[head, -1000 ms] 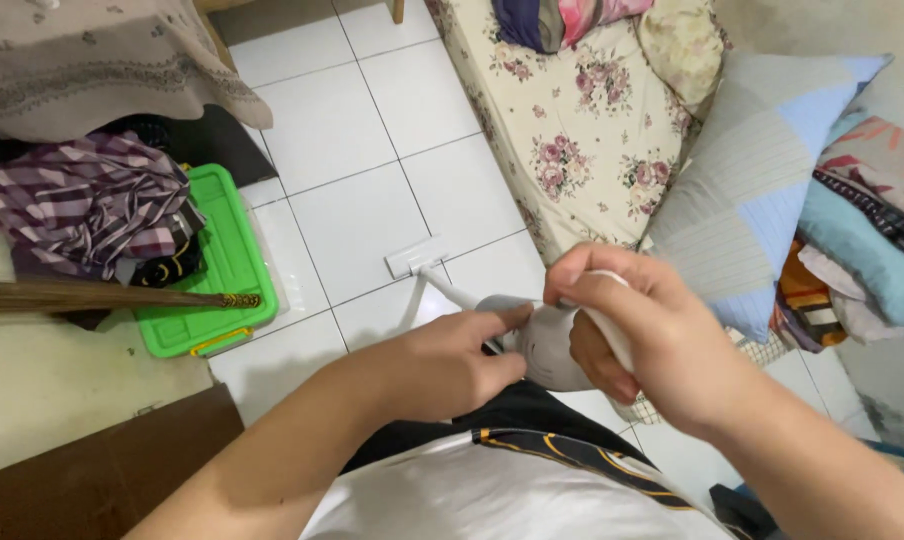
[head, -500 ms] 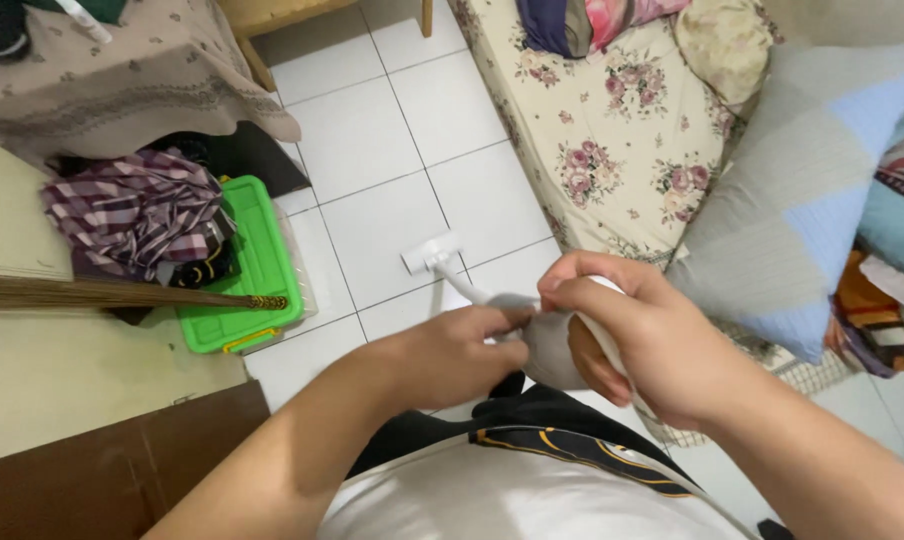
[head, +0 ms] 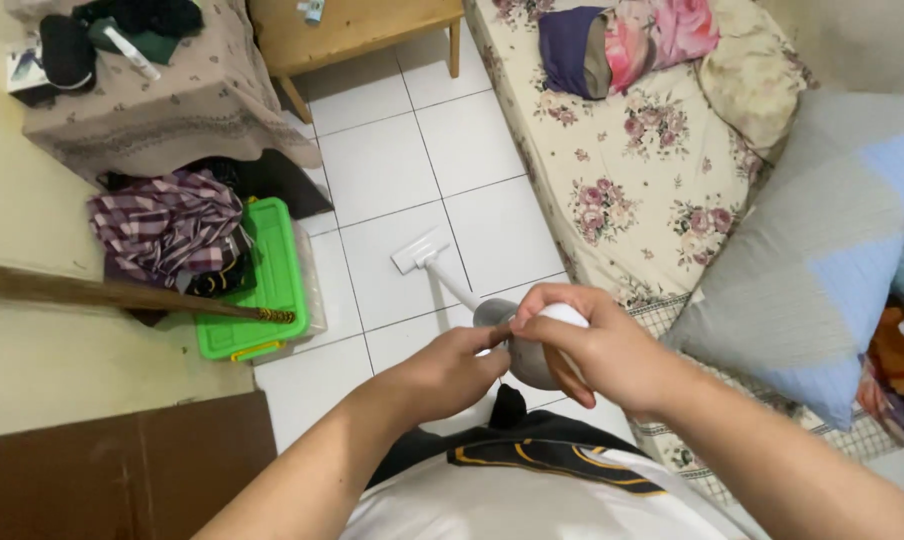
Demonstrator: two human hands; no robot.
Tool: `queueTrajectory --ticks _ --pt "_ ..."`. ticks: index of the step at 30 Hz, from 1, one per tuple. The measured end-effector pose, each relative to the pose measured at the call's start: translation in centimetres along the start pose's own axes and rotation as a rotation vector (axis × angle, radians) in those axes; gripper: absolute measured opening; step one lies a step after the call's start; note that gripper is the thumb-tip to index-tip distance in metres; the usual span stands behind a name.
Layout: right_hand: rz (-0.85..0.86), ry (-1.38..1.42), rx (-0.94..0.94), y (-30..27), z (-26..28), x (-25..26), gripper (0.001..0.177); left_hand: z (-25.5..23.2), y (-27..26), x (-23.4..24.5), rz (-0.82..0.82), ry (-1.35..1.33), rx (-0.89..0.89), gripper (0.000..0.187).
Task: Applying clear adhesive tape to the handle joint of a handheld vacuum cleaner to repair it.
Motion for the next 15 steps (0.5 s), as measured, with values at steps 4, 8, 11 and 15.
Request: queueTrajectory --ticks 4,8,11,15 --pt "0.055 -0.039 -0.020 -2.3 2.1 0.7 0.019 -3.9 -1.6 -0.8 -0.072 -0.061 -0.059 0.043" --pt "0.075 -0.073 -0.063 -3.8 2.8 1.1 0.022 -4.5 -2.4 -2.1 -0.025 -0.151 0.064 0.042" --pt "0.111 -0.105 -0.060 -2.9 1.6 1.2 0.023 -3.8 -2.4 -2.5 -0.049 -0.200 0.068 0.044" --pt "0.134 -0.124 0.025 0.6 -0.9 1.2 0.023 -1.2 -1.0 -2.6 -0.131 -0.032 0.084 0.057"
Point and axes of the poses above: each hand's wrist, its own y-axis towards the middle knuckle, its own x-axis out of the back of the hand, z = x × y, the point moved 2 cm from there along y, towards the middle knuckle, and after that the axes turned 4 degrees about -x, right-handed, at the moved point
